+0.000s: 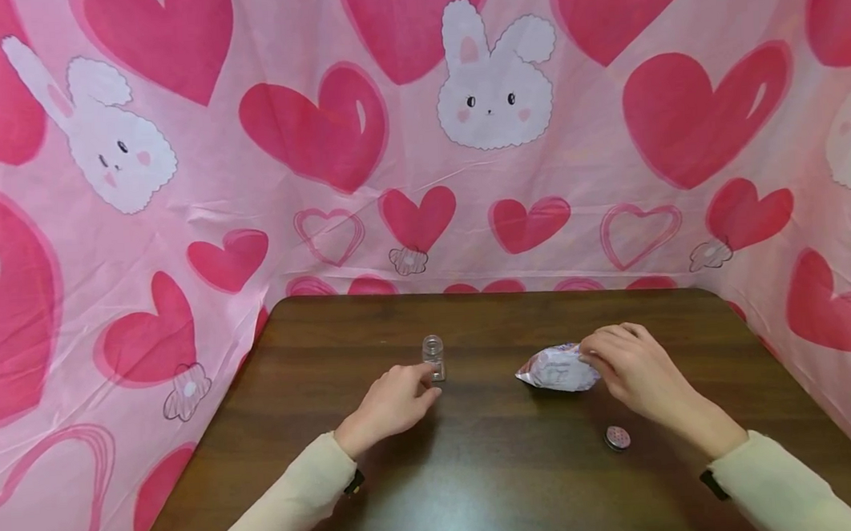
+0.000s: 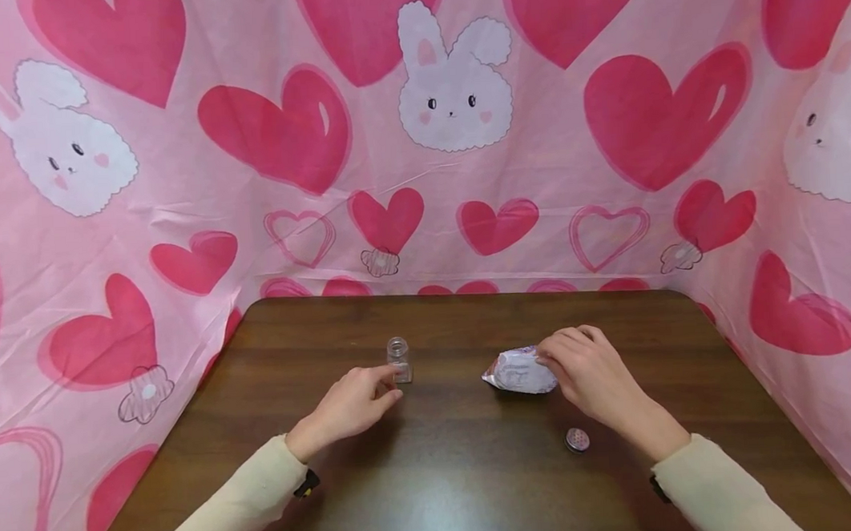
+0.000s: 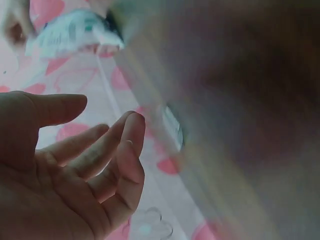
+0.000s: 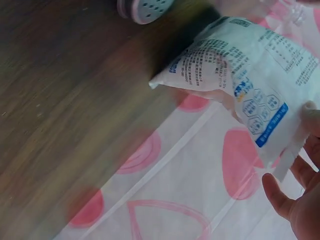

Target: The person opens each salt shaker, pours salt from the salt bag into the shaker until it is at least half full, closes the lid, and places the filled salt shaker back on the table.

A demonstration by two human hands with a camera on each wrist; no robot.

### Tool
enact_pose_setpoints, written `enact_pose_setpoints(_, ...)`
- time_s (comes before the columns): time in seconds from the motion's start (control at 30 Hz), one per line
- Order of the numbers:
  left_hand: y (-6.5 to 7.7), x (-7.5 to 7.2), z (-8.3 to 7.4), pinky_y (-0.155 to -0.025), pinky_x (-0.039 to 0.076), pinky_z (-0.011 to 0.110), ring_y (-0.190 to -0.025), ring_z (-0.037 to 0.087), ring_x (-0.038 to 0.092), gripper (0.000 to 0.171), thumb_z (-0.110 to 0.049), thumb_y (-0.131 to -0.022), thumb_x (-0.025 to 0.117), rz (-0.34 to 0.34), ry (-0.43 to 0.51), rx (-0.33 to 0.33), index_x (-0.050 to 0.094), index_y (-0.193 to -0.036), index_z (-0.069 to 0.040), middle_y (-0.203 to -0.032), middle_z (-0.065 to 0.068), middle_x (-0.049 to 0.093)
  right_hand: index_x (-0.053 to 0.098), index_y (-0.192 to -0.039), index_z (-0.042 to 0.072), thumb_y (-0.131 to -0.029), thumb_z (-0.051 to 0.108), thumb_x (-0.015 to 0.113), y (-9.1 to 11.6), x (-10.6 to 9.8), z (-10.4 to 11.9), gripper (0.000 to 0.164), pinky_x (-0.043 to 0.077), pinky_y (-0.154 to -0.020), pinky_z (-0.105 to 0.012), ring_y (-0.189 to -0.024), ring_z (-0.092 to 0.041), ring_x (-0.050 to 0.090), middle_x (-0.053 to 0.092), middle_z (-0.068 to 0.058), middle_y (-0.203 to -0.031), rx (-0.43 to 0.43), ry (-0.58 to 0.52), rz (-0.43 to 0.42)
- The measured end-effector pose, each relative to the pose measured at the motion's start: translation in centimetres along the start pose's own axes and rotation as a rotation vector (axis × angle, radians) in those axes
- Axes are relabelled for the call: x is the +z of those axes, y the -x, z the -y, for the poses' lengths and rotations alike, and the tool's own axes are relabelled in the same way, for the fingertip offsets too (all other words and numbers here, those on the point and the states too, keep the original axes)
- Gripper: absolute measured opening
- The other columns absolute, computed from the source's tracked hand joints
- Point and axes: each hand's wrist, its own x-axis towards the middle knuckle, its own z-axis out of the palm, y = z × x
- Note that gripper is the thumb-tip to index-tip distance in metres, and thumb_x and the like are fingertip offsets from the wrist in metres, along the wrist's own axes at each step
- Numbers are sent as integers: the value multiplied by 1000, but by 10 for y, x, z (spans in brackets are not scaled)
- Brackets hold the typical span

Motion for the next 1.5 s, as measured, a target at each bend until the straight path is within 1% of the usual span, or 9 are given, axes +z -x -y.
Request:
enact_pose_setpoints(0.27, 2, 14, -7, -53, 45, 29, -54, 8, 50, 48, -21, -102, 72, 61, 84, 10, 61, -145, -4, -112, 4, 74, 72, -98, 9, -112, 36, 52, -10, 4, 3, 37, 45, -87, -54, -84, -23, 66, 71, 0, -89, 19, -40, -29)
enact_pose_setpoints(0.47, 0, 17, -11, -75, 56, 32, -83, 9, 67, 48, -26, -101, 75, 55, 100, 71, 63, -142, -4, -118, 9, 74, 72, -96, 10, -108, 30, 59, -17, 7, 8, 27, 46, -86, -55, -81, -20, 65, 70, 2, -87, 26, -54, -25)
enact_pose_setpoints(0.6, -1, 19, -14, -87, 57, 37, -101, 19, 71, 57, -38, -99, 77, 55, 108, 90, 62, -143, -6, -123, 10, 73, 73, -97, 10, -93, 12, 76, -20, 7, 15, 5, 47, -86, -56, -82, -20, 65, 71, 3, -87, 20, -63, -13)
enact_pose_setpoints(0.7, -2, 20, -16, -91, 57, 39, -108, 24, 70, 62, -43, -96, 78, 52, 110, 101, 62, -143, -6, -123, 11, 73, 73, -98, 10, -84, 3, 81, -24, 7, 19, 17, 47, -87, -56, -83, -21, 65, 72, 3, -88, 12, -76, -4)
enact_pose_setpoints(0.8, -3, 21, -17, -93, 56, 40, -110, 25, 70, 63, -43, -95, 80, 53, 114, 114, 62, -142, -5, -123, 12, 73, 74, -98, 10, -97, 17, 76, -27, 7, 24, 7, 46, -88, -55, -85, -20, 65, 71, 3, -89, 16, -98, 3)
enact_pose_setpoints(0.97, -3, 21, -18, -94, 56, 38, -111, 26, 70, 63, -42, -94, 81, 64, 124, 127, 63, -141, -4, -123, 12, 73, 75, -97, 12, -110, 42, 55, -33, 7, 31, 38, 44, -93, -54, -89, -20, 63, 71, 3, -90, 52, -136, 13)
enact_pose_setpoints(1.13, -2, 22, -20, -96, 55, 37, -114, 26, 69, 65, -41, -93, 82, 79, 144, 138, 62, -142, -4, -125, 12, 72, 75, -97, 11, -93, 16, 80, -45, 4, 41, 8, 42, -95, -53, -91, -21, 62, 70, 3, -90, 73, -161, -1)
enact_pose_setpoints(1.23, -2, 23, -21, -98, 54, 37, -116, 24, 69, 66, -42, -92, 83, 82, 157, 146, 62, -143, -4, -126, 13, 72, 74, -96, 11, -83, 6, 85, -53, 2, 48, 18, 41, -95, -51, -92, -21, 63, 70, 3, -89, 81, -169, -20)
enact_pose_setpoints(1.5, -3, 25, -23, -98, 55, 43, -114, 26, 70, 64, -38, -92, 84, 88, 228, 156, 61, -142, -5, -124, 10, 73, 75, -97, 11, -82, -1, 86, -78, 2, 63, 23, 43, -90, -46, -88, -17, 61, 72, 5, -88, 80, -194, -81)
